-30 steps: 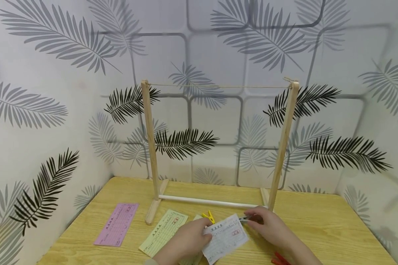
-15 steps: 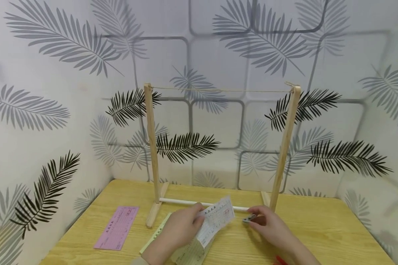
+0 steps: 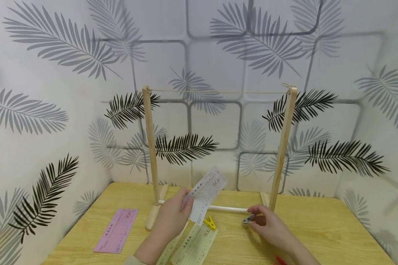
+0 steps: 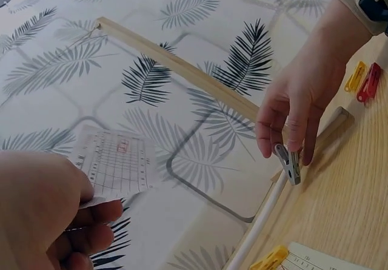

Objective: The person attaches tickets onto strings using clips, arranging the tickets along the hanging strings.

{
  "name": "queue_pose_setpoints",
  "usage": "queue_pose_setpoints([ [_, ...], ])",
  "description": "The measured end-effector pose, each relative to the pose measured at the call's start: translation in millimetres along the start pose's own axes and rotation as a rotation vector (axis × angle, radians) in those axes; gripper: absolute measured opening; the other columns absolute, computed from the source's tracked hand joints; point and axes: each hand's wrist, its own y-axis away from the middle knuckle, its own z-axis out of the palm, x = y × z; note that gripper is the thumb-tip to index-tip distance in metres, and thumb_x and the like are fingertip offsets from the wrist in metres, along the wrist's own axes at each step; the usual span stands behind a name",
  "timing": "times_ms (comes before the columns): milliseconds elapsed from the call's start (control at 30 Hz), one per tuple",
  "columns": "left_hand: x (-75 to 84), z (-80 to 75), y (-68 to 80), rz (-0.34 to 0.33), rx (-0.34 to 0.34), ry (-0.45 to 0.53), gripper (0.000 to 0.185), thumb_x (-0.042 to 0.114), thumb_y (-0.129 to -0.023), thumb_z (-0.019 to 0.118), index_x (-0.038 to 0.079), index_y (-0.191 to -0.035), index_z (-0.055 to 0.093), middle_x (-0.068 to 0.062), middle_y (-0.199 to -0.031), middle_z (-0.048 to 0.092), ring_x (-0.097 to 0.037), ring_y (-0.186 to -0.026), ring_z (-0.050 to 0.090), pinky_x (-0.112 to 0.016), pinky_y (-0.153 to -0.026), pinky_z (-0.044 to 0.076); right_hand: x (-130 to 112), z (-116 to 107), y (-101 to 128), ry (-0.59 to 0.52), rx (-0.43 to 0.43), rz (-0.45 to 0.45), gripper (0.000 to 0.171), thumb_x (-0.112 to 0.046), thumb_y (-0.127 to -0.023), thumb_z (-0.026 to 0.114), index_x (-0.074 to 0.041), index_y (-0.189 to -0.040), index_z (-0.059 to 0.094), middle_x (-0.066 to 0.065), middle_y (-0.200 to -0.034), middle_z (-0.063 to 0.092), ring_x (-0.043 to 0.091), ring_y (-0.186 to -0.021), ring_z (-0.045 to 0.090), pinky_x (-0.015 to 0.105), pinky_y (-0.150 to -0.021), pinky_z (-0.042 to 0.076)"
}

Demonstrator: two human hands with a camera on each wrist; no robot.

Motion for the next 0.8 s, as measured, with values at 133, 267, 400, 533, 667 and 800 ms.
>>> queue_pose_setpoints([
  [133, 1.5, -6.7, -4.3, -0.042, 0.030, 0.089, 0.018, 0.018, -0.115, 0.059, 0.007, -0.127, 0.067, -0.009, -0.104, 0.075, -0.011, -0.058, 0.049, -0.026, -0.049, 0.041, -1.6, 0.2, -0.1, -0.041, 0.004, -0.014, 0.038, 0.005, -0.100, 0.077, 0.010, -0.133, 0.058, 0.026, -0.129, 0.063, 0.037, -0.113, 0.074, 0.028, -0.091, 0.061],
  [267, -0.6, -12.0, -9.9, -0.080, 0.033, 0.190, 0.020, 0.022, -0.117, 0.057, 0.008, -0.126, 0.067, -0.009, -0.111, 0.075, -0.013, -0.060, 0.047, -0.026, -0.050, 0.039, -5.4, 1.1, -1.2, -0.072, 0.014, -0.036, 0.034, 0.005, -0.103, 0.074, 0.008, -0.130, 0.053, 0.024, -0.127, 0.061, 0.038, -0.114, 0.074, 0.030, -0.091, 0.061],
  [400, -4.7, -16.5, -16.4, -0.070, 0.067, 0.295, 0.018, 0.018, -0.116, 0.056, 0.007, -0.125, 0.068, -0.012, -0.125, 0.075, -0.019, -0.083, 0.065, -0.033, -0.068, 0.055, -14.3, 0.7, -6.2, -0.070, 0.027, -0.071, 0.031, 0.004, -0.105, 0.071, 0.005, -0.128, 0.051, 0.023, -0.127, 0.060, 0.038, -0.117, 0.073, 0.030, -0.092, 0.061],
  [533, -5.2, -21.3, -20.8, -0.052, 0.123, 0.373, 0.018, 0.015, -0.116, 0.057, 0.004, -0.127, 0.067, -0.015, -0.133, 0.074, -0.028, -0.114, 0.071, -0.051, -0.095, 0.059, -30.3, -3.2, -15.1, -0.016, 0.022, -0.112, 0.029, -0.001, -0.108, 0.070, 0.000, -0.131, 0.052, 0.020, -0.129, 0.059, 0.035, -0.116, 0.072, 0.031, -0.090, 0.061],
  [667, -5.0, -26.4, -24.3, -0.058, 0.181, 0.352, 0.017, 0.017, -0.117, 0.056, 0.006, -0.127, 0.065, -0.015, -0.137, 0.073, -0.035, -0.123, 0.069, -0.059, -0.100, 0.056, -50.1, -9.1, -26.1, 0.094, 0.047, -0.170, 0.028, -0.008, -0.109, 0.071, -0.006, -0.132, 0.055, 0.014, -0.130, 0.061, 0.030, -0.115, 0.073, 0.032, -0.087, 0.062],
  [800, -6.9, -30.9, -30.1, -0.063, 0.213, 0.333, 0.017, 0.017, -0.117, 0.056, 0.006, -0.127, 0.063, -0.017, -0.138, 0.072, -0.037, -0.122, 0.069, -0.061, -0.099, 0.056, -70.5, -14.5, -38.1, 0.180, 0.089, -0.221, 0.027, -0.008, -0.106, 0.076, -0.009, -0.128, 0.060, 0.010, -0.126, 0.065, 0.028, -0.114, 0.074, 0.036, -0.090, 0.062],
])
